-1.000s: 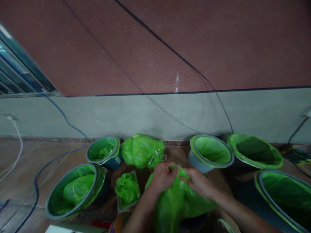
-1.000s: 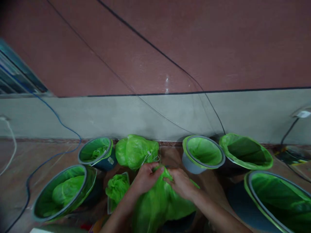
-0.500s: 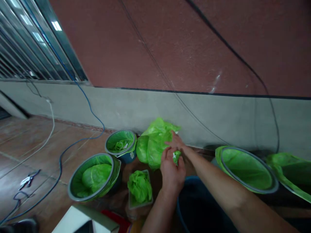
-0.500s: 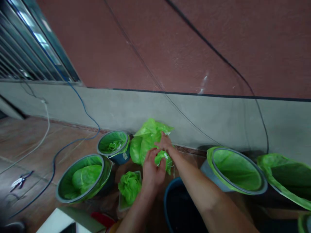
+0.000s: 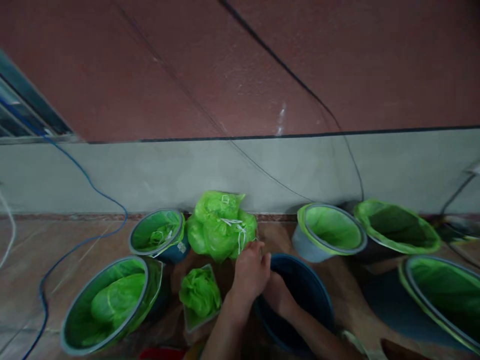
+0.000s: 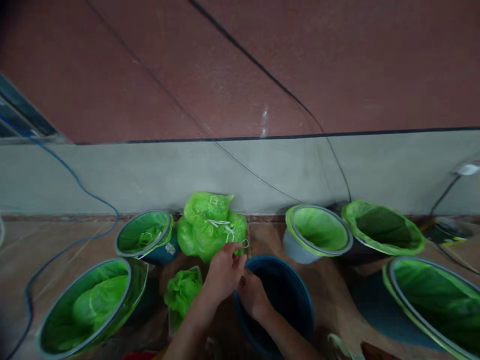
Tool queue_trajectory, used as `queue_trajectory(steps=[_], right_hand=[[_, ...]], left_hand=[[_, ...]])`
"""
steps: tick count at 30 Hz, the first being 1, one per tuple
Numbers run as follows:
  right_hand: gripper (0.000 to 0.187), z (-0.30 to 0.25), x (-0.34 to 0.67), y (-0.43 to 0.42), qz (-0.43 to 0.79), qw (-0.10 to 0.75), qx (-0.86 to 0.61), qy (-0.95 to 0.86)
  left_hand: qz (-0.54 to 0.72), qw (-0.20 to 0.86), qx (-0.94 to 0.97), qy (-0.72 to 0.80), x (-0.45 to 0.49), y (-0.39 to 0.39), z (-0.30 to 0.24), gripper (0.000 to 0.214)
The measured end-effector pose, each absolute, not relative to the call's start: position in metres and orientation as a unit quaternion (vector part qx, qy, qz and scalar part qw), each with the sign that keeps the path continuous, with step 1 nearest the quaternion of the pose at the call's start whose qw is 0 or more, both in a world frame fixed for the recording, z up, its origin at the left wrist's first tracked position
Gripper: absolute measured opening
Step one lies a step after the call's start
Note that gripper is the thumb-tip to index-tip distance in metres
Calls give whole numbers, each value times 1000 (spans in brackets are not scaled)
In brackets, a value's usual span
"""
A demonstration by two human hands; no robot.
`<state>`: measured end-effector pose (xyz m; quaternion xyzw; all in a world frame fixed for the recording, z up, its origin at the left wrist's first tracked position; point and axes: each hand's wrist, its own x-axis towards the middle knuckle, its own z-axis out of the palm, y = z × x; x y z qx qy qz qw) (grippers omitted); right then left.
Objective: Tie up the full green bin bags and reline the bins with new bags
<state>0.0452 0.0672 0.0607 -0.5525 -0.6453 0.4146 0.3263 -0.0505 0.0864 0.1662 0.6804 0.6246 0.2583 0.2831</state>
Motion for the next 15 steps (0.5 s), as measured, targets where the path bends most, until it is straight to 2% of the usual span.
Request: queue_trajectory(steps=[5, 11, 15], right_hand=[[30, 44, 131, 40, 428, 378, -617, -542], [30, 12, 218, 44, 418, 443, -696, -381], [27, -1, 238, 42, 417, 470, -700, -339]], left_hand=[[178, 275, 727, 604, -40, 86, 165, 25], [224, 300, 714, 591, -33, 89, 173, 20], [290, 376, 678, 561, -30, 91, 183, 22]])
